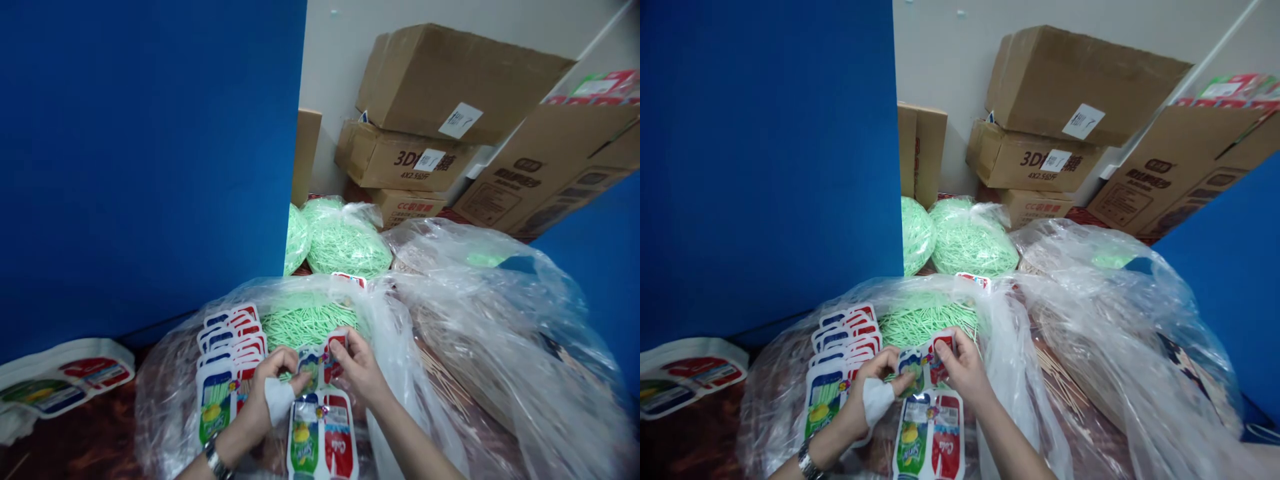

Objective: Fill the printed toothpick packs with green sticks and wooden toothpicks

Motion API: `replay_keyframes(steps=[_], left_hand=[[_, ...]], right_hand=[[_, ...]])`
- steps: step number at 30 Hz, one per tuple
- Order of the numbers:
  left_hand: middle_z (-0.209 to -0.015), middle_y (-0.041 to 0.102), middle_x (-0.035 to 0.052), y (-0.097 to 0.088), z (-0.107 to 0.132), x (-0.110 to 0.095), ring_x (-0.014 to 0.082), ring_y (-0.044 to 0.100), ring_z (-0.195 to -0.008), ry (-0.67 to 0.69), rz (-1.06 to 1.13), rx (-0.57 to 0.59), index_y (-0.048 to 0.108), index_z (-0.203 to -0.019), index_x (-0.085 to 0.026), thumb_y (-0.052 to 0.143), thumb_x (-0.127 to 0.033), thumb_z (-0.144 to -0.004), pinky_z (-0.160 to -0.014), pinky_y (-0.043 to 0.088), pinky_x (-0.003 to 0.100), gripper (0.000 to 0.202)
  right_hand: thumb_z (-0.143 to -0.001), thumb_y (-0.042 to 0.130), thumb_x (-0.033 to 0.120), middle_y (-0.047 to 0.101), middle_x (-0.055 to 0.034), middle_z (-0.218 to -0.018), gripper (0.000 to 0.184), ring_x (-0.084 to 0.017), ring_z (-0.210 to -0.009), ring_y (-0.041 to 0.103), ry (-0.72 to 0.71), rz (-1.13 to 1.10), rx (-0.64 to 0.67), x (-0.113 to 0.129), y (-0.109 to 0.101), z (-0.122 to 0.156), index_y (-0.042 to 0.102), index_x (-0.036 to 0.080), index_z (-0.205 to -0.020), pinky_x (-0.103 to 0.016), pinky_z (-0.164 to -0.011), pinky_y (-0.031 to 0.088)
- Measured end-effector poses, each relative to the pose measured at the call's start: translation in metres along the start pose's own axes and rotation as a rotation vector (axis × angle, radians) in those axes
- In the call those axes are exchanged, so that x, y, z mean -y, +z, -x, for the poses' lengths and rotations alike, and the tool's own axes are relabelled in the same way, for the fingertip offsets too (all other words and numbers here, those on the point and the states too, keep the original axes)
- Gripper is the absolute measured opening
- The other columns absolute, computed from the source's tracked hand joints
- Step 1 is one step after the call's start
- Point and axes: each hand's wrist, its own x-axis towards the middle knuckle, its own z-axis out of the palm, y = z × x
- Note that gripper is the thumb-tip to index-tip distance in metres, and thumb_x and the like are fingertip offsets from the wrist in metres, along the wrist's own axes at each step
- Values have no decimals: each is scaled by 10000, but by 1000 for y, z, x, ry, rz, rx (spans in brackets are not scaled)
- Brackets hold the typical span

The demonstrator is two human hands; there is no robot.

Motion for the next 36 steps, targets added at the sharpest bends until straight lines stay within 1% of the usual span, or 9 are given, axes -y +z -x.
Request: replay_keyframes(steps=[3,7,12,15,22,25,29,33,36], left_hand=[[-869,619,27,-1,1,1,176,591,-783,-77,164,92,564,-965,-185,724,-263,-731,-675,481,270,294],[-679,549,-24,-2,3,-7,131,539,-625,-113,87,10,567,-763,-166,701,-279,-753,-563,440,229,176],[-950,629,35,-6,8,-14,173,610,-793,-82,81,4,581,-1004,-177,735,-193,-683,-683,500,265,357],[-857,642,24,-11,15,-11,155,609,-704,-97,9,-8,607,-912,-164,681,-222,-744,-629,499,250,193],[-884,751,79,-54,62,3,245,695,-787,-181,-132,79,671,-958,-159,651,-285,-792,-714,564,344,210],[-886,754,113,-87,78,25,291,704,-796,-161,-412,-66,699,-939,-152,634,-341,-801,-740,572,431,242],[-1173,628,156,-124,83,56,372,571,-1081,138,-958,-308,680,-1000,-179,683,-419,-736,-929,466,550,357],[-1310,488,185,-132,80,70,386,489,-1162,160,-1172,-351,480,-1291,-163,613,-458,-783,-955,436,553,603],[-1374,419,186,-124,74,63,405,438,-1215,233,-1224,-382,427,-1332,-185,618,-425,-794,-973,414,560,620]], right_hand=[[-826,594,505,543,21,-669,309,-129,-586,524,-24,31,-16,1,-1,2,550,200,-827,-238,-523,447],[-844,593,457,547,21,-676,265,-123,-582,520,-31,56,48,1,3,6,562,194,-855,-231,-521,436],[-861,584,417,541,23,-699,224,-121,-606,517,-71,63,36,0,8,11,561,194,-860,-235,-560,433],[-852,591,429,543,25,-693,236,-123,-598,515,-61,55,49,1,14,17,560,194,-853,-237,-559,439],[-892,530,404,611,5,-797,214,-154,-728,593,30,118,277,6,41,47,572,211,-975,-260,-653,491],[-899,518,328,640,-46,-995,300,-188,-889,611,-39,363,408,3,31,45,530,225,-1180,-312,-780,496],[-807,635,335,626,-130,-1066,363,-290,-988,599,-53,906,435,-17,-7,33,587,188,-1136,-421,-837,484],[-629,798,408,573,-189,-1192,566,-374,-1110,537,57,1192,506,-39,-31,34,603,155,-1096,-458,-869,472],[-661,779,395,578,-167,-1174,471,-330,-1081,556,98,1175,497,-45,-33,35,600,153,-1024,-403,-854,471]])
